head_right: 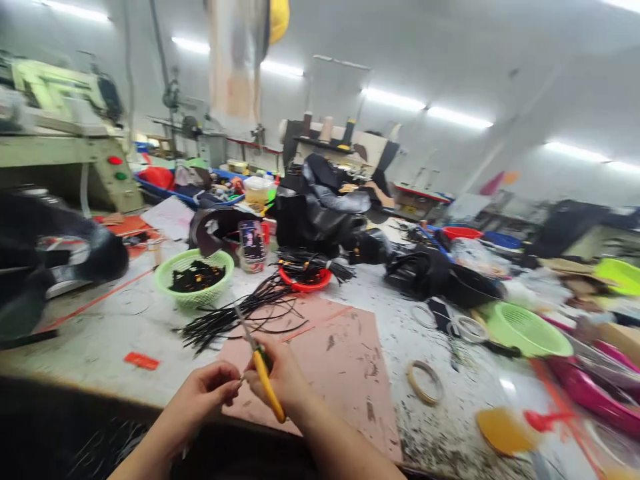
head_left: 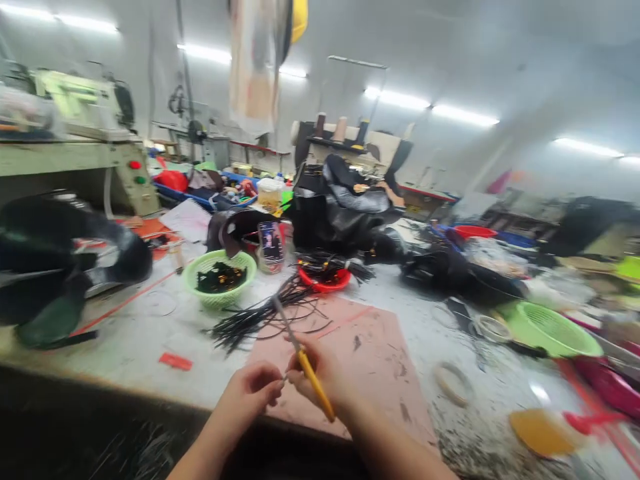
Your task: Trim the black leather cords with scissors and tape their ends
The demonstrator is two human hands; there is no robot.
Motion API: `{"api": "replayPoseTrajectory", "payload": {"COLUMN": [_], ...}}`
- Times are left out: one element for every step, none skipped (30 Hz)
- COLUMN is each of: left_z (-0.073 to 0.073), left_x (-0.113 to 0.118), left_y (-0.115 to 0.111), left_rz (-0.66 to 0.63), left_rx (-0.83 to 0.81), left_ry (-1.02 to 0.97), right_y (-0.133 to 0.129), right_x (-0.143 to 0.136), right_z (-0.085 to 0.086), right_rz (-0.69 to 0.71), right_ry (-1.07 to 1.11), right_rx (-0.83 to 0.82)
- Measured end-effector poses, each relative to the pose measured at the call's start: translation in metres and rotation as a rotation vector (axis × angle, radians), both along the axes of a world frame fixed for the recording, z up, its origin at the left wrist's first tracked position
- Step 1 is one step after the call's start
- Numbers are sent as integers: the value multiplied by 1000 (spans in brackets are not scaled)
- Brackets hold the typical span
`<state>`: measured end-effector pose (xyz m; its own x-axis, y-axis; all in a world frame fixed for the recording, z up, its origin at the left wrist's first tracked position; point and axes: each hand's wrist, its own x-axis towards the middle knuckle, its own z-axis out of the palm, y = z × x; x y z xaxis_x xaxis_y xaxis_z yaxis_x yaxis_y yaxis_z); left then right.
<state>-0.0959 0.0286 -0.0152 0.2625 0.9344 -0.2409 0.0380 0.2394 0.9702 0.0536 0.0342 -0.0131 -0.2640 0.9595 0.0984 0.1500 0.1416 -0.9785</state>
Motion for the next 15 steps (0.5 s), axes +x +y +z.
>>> {"api": "replayPoseTrajectory", "payload": {"left_z": [1, 1, 1, 0, 0, -1, -1, -2, -3, -5, -6, -7, -8, -9, -9], "left_x": [5, 11, 16, 22, 27, 33, 38, 42, 46, 50, 53, 55, 58, 60, 62], "left_y": [0, 1, 1, 1, 1, 1, 0, -1, -2, -3, -3, -4, -4, -4, -4], "left_rz": [-42, -79, -115, -141, -158, -170, -175, -181, -190, -200, -209, -213, -214, -211, -209], "left_rx": [21, 38, 49, 56, 60, 62, 63, 59, 56, 55, 58, 63, 67, 68, 66], "left_ry": [35, 68, 100, 131, 157, 174, 182, 180, 172, 165, 160, 158, 156, 153, 149], "right_y": [-2, -3, -6, -8, -10, -13, -15, -17, -19, -20, -22, -23, -25, -26, -28], "right_x": [7, 13, 20, 27, 33, 38, 43, 48, 52, 56, 59, 62, 64, 66, 68], "right_z": [1, 2, 3, 4, 5, 5, 6, 6, 6, 6, 6, 6, 6, 6, 6], "right_rz": [15, 32, 42, 47, 39, 24, 5, -16, -29, -38, -41, -40, -39, -38, -39], "right_ry": [-21, -47, -75, -105, -132, -155, -171, -180, -185, -185, -182, -179, -177, -180, -190], "right_rx": [9, 15, 19, 26, 37, 51, 63, 69, 67, 59, 48, 36, 30, 31, 38]}}
